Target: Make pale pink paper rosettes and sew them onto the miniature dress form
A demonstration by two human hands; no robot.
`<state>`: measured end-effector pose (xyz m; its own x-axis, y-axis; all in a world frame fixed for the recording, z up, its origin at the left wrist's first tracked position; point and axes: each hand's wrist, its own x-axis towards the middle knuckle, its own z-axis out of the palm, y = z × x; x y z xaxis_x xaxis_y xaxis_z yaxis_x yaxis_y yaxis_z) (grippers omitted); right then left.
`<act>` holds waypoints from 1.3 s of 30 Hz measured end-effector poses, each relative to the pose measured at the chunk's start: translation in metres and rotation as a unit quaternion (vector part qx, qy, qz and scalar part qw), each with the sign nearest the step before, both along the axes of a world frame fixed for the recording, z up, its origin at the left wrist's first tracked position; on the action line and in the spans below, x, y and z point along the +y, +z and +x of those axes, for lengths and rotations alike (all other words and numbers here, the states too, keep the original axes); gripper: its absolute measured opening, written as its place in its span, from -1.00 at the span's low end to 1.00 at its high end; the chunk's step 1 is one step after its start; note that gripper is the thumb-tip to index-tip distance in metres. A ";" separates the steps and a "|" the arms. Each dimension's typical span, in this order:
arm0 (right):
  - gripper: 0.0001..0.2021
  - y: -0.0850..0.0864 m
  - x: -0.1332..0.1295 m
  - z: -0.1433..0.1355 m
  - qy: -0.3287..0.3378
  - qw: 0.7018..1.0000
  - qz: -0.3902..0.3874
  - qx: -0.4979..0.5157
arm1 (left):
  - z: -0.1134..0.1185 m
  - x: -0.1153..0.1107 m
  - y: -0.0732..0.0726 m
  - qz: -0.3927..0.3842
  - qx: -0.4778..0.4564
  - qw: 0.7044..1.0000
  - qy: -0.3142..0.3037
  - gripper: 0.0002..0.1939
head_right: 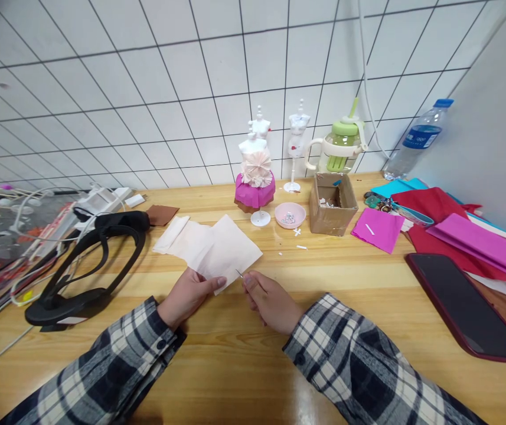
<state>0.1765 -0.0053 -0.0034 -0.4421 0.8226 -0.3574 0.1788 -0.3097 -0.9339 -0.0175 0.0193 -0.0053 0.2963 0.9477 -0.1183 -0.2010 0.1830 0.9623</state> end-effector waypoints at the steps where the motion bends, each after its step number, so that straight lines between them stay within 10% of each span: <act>1: -0.45 0.000 0.000 0.000 -0.001 1.000 0.001 -0.003 | 0.000 0.000 0.000 0.000 -0.001 1.000 -0.001 -0.42; 39: -0.42 -0.004 0.000 -0.002 -0.003 0.999 0.035 -0.002 | 0.007 -0.006 0.005 0.049 0.060 0.997 0.002 -0.42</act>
